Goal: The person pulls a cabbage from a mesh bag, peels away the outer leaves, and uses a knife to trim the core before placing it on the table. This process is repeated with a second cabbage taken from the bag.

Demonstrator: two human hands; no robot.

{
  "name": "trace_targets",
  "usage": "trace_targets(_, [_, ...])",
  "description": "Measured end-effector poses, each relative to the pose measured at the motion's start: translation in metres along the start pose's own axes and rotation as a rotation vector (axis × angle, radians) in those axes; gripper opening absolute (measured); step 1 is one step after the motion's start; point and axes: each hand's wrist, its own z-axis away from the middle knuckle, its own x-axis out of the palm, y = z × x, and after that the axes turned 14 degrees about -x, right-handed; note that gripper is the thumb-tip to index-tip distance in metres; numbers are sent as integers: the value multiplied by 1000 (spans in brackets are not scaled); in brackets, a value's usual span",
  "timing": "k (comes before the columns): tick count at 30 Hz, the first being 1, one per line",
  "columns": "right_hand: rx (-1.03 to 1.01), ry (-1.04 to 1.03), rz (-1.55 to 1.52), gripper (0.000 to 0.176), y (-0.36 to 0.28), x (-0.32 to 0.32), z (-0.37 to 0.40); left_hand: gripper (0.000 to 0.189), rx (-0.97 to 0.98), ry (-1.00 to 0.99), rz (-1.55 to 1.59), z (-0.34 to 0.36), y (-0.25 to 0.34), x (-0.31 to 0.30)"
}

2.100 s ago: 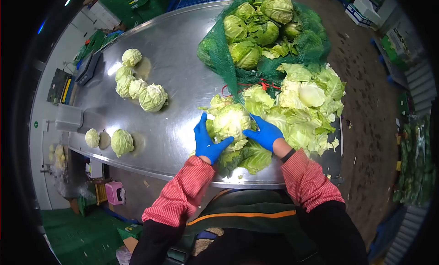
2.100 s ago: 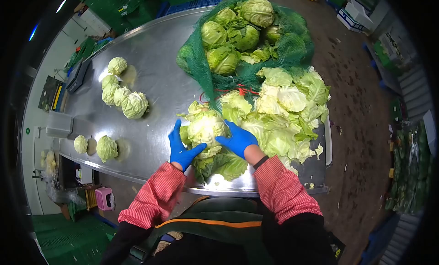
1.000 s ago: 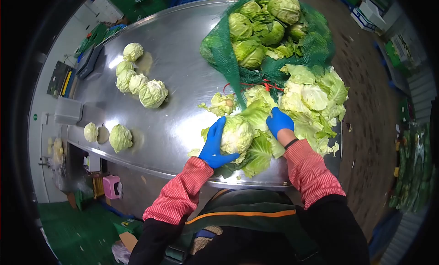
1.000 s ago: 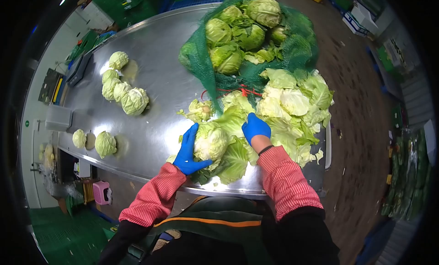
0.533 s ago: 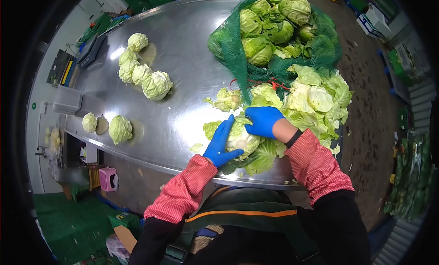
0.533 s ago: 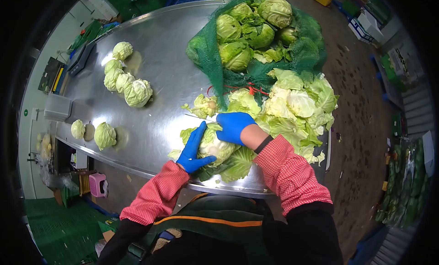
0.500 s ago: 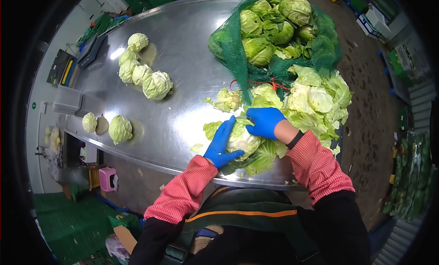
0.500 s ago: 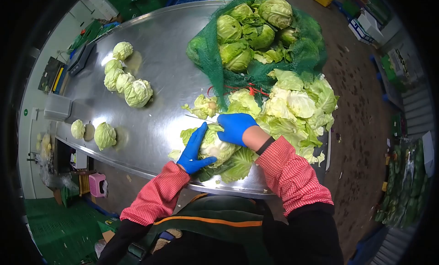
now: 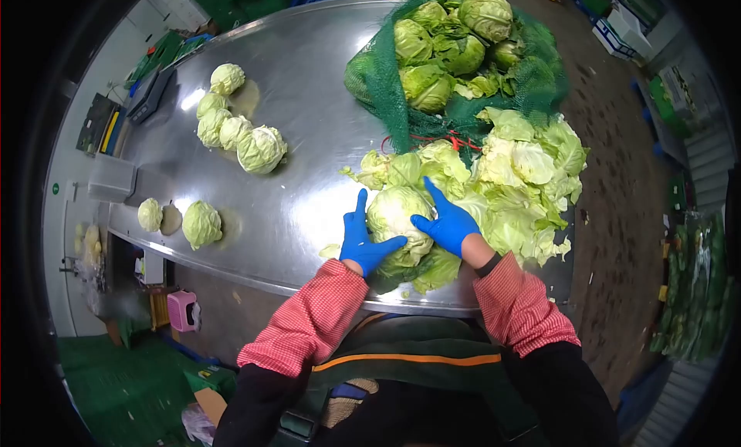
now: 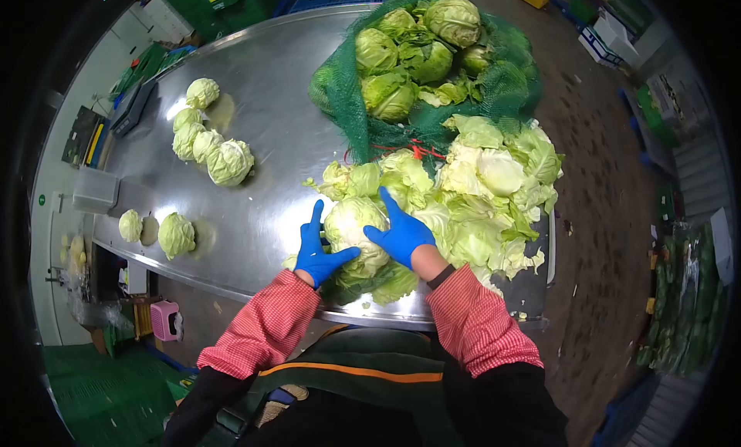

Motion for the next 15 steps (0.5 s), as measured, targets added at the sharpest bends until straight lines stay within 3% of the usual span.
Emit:
trace_targets(1, [-63, -36, -6, 79, 4, -1, -2, 122, -15, -80, -42, 3, 17, -12])
trace_targets(2, [-123, -73, -12, 77, 9, -5, -5, 120, 112, -24, -253, 2, 34, -19])
trace_targets(3, [-184, -111, -18, 76, 16, -6, -5, 119, 278, -89, -299, -12, 32, -18])
trace_targets(4, [-318, 5, -69, 73, 28, 1, -5, 118, 446, -155, -343, -30, 26, -17])
trace_targets(5, [-238, -22, -86, 71, 40, 3, 2, 117, 614, -217, -381, -40, 19, -13])
trace_targets(7, [-84, -66, -118, 66, 35, -11, 14, 109, 556, -260, -266, -42, 30, -10])
trace_targets(11, [-23, 172, -142, 49, 107, 17, 21, 105, 385, -85, -93, -33, 22, -3])
trace_targets(12, [44, 195, -343, 43, 105, 22, 23, 107, 327, 6, -101, -35, 14, 4])
trace_targets(13, [59, 143, -275, 44, 85, 19, 24, 108, 259, 95, -110, -33, 7, 8])
trace_targets(15, [97, 49, -145, 46, 38, 4, 31, 111, 204, 46, -144, -21, 14, 11])
